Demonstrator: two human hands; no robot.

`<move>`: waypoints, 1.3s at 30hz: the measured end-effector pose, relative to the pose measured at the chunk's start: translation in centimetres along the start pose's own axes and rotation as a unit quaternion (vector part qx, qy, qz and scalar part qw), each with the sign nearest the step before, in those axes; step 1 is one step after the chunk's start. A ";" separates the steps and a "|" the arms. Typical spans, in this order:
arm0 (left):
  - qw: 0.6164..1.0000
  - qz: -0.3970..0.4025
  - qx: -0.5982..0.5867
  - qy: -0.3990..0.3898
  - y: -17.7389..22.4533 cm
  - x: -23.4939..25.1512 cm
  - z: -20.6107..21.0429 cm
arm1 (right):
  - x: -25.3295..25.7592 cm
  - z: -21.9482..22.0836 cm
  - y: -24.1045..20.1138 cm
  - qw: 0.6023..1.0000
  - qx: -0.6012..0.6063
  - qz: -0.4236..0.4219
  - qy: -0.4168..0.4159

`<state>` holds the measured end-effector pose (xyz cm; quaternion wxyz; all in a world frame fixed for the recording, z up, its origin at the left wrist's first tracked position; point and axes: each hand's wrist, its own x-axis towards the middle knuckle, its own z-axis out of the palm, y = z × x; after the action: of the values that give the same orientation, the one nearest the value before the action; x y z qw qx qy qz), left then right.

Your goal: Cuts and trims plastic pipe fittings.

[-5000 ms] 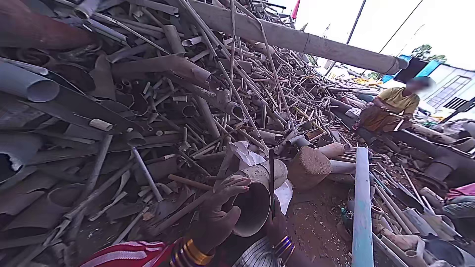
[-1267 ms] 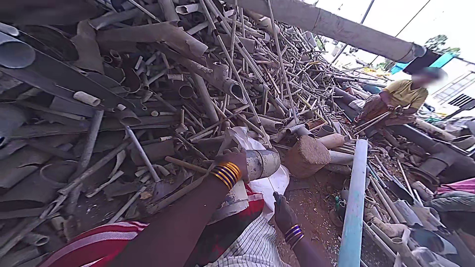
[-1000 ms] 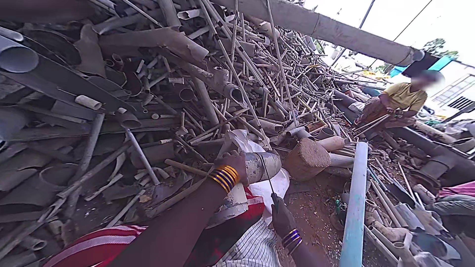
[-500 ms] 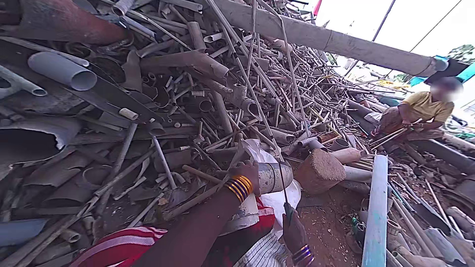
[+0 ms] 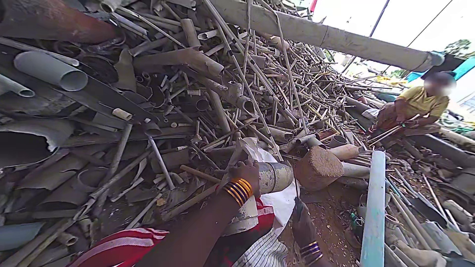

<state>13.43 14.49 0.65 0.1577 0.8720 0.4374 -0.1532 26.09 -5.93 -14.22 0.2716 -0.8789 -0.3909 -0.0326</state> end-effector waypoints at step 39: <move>0.999 -0.012 0.045 -0.008 1.7 -0.1 0.2 | 2.6 0.1 0.3 0.942 -0.016 0.211 -0.260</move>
<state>14.73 13.40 0.70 0.1202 0.8718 0.4389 -0.1815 28.03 -4.33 -13.70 0.1473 -0.9233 -0.2533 0.2484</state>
